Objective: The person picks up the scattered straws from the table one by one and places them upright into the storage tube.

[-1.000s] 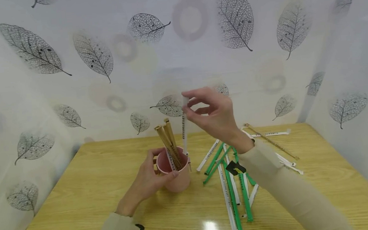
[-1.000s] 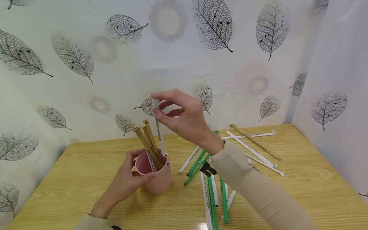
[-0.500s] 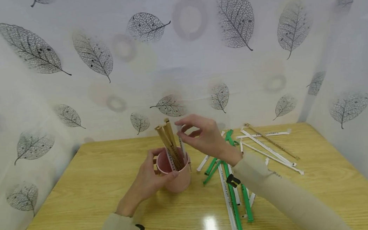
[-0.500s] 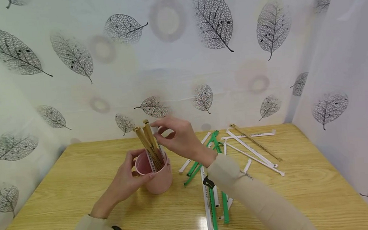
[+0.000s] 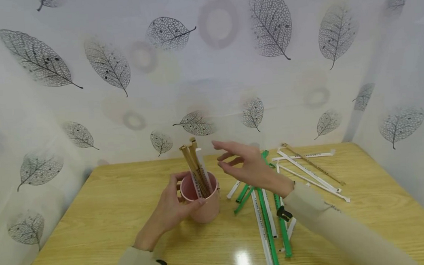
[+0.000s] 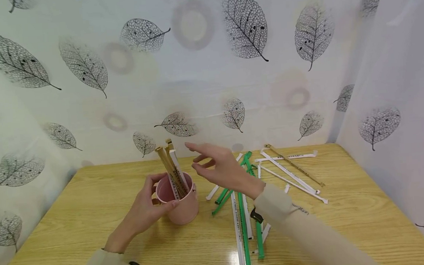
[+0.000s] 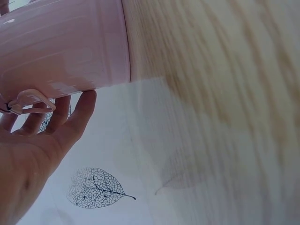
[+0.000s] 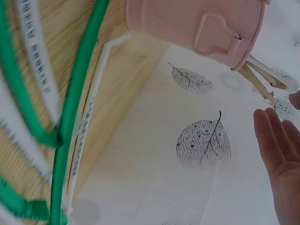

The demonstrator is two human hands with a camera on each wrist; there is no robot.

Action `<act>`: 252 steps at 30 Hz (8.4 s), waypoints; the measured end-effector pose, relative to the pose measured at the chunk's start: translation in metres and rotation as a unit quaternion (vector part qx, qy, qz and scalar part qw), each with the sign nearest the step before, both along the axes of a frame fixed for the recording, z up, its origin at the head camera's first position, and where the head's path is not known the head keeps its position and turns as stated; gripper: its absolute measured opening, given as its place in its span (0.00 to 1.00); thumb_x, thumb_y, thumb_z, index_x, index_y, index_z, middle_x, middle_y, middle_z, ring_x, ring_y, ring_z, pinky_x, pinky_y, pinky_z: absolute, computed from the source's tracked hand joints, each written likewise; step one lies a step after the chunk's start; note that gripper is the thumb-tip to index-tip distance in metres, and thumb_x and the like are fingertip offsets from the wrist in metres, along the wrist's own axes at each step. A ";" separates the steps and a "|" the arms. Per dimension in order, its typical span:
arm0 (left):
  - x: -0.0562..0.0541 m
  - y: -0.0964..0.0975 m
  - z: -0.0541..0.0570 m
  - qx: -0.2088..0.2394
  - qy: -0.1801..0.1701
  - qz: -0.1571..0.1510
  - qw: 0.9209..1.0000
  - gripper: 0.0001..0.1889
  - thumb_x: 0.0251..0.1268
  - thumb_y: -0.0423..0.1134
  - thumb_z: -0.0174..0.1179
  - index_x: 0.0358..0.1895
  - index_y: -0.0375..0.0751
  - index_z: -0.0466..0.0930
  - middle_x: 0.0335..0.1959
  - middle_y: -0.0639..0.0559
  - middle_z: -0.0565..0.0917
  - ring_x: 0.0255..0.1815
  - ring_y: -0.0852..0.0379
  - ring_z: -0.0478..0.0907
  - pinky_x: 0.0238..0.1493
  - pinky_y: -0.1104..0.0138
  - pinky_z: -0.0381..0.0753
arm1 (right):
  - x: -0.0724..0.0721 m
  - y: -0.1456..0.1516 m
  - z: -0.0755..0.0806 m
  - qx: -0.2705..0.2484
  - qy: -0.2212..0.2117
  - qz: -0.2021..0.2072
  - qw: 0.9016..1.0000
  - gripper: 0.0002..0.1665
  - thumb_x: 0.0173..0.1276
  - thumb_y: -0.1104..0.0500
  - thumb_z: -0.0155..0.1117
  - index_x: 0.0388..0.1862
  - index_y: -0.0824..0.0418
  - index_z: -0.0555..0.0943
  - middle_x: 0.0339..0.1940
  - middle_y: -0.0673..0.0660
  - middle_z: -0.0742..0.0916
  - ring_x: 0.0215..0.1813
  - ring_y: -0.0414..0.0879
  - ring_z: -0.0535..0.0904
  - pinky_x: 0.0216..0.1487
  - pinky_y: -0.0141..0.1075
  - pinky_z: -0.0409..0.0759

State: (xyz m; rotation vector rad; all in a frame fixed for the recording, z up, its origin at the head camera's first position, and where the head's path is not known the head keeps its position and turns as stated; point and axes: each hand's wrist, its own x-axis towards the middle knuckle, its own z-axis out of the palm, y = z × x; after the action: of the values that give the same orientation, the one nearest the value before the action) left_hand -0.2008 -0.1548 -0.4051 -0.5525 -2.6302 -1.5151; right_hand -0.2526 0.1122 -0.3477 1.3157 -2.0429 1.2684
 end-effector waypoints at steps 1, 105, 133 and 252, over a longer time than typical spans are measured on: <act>0.000 0.000 0.000 0.000 0.000 0.001 1.000 0.42 0.57 0.49 0.74 0.71 0.45 0.61 0.66 0.42 0.75 0.61 0.46 0.77 0.49 0.64 0.84 | 0.001 0.005 0.000 0.010 0.009 0.001 1.000 0.28 0.65 0.75 0.67 0.65 0.68 0.78 0.59 0.66 0.86 0.47 0.56 0.90 0.42 0.33 0.88; 0.001 -0.001 0.002 -0.004 -0.027 -0.005 1.000 0.42 0.60 0.50 0.73 0.72 0.49 0.59 0.69 0.45 0.73 0.64 0.45 0.75 0.54 0.61 0.83 | -0.008 -0.026 0.055 -0.097 0.083 0.022 0.992 0.31 0.56 0.79 0.72 0.60 0.75 0.75 0.43 0.68 0.88 0.37 0.55 0.90 0.36 0.34 0.88; 0.001 0.000 0.002 0.005 -0.027 0.001 1.000 0.42 0.58 0.49 0.75 0.72 0.48 0.60 0.68 0.43 0.74 0.64 0.44 0.76 0.53 0.60 0.85 | 0.006 0.006 -0.004 0.047 0.004 0.008 0.999 0.41 0.65 0.72 0.70 0.75 0.66 0.67 0.52 0.64 0.86 0.46 0.53 0.89 0.42 0.32 0.88; 0.003 0.000 0.004 -0.001 -0.035 0.007 0.999 0.45 0.57 0.52 0.75 0.73 0.54 0.56 0.70 0.48 0.70 0.67 0.46 0.72 0.58 0.55 0.82 | -0.003 -0.024 0.038 -0.101 0.047 -0.022 0.994 0.16 0.61 0.76 0.70 0.49 0.70 0.84 0.39 0.65 0.91 0.38 0.52 0.90 0.36 0.32 0.88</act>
State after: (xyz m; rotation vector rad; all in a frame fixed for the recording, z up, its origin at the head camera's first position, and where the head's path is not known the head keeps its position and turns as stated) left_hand -0.1976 -0.1546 -0.4013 -0.4901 -2.6818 -1.5554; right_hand -0.2552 0.0884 -0.3097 1.2072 -1.8171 1.3286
